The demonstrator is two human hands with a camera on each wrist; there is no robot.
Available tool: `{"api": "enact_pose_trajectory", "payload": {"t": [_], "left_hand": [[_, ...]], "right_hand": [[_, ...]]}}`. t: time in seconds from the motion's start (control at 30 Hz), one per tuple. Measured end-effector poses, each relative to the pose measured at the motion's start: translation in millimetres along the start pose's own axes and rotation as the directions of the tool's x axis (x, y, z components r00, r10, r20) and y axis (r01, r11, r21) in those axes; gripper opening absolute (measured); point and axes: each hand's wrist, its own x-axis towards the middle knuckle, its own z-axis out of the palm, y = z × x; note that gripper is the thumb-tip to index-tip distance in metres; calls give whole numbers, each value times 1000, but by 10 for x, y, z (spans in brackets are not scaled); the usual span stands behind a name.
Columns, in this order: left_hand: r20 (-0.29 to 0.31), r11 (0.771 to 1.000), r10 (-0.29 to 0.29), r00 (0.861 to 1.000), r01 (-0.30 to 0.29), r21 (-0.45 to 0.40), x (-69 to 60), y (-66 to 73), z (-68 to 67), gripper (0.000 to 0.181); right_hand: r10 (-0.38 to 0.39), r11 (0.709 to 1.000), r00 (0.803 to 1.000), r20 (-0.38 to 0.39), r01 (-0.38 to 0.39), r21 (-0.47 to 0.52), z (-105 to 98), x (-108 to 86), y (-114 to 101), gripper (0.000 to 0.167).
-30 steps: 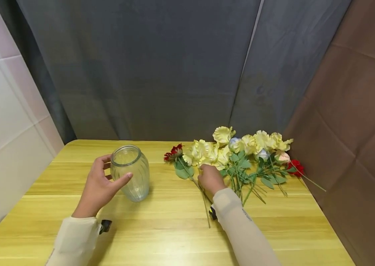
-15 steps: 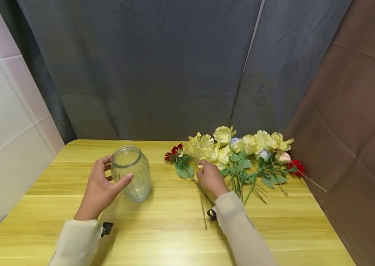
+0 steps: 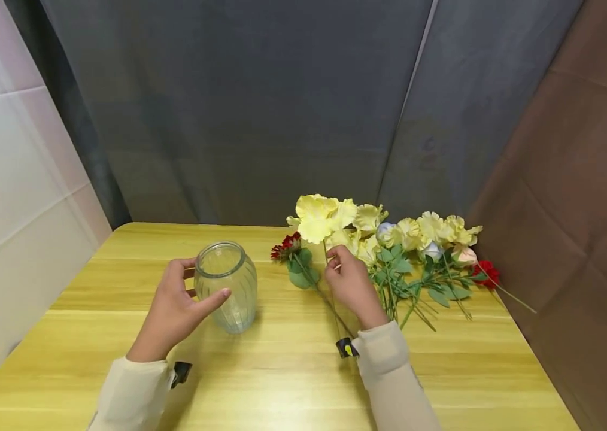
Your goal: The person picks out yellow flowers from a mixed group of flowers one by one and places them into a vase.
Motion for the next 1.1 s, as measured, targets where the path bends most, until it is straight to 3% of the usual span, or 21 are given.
{"api": "enact_pose_trajectory", "payload": {"t": [0.2,0.43,0.53,0.7,0.97,1.1], "left_hand": [[27,1000,-13,1000,13,17,2,34,5,83],[24,1000,-4,1000,4,16,11,15,-1,83],[30,1000,-8,1000,7,18,21,6,-4,83],[40,1000,-10,999,9,21,51,2,-7,85],[55,1000,-20,998,19,17,72,0,8,86],[54,1000,-19,998,18,15,81,-4,5,86]], "right_hand": [[19,980,999,-26,-14,198,-78,-73,-85,19],[-80,952,984,-161,124,280,-152,-170,-241,13],[-135,917,965,-225,208,339,-155,-194,-295,10],[-195,825,931,-310,326,461,-123,-204,-392,9],[-169,800,878,-447,387,459,-81,-218,-455,14],[-117,742,842,-526,426,518,-97,-236,-446,14]]}}
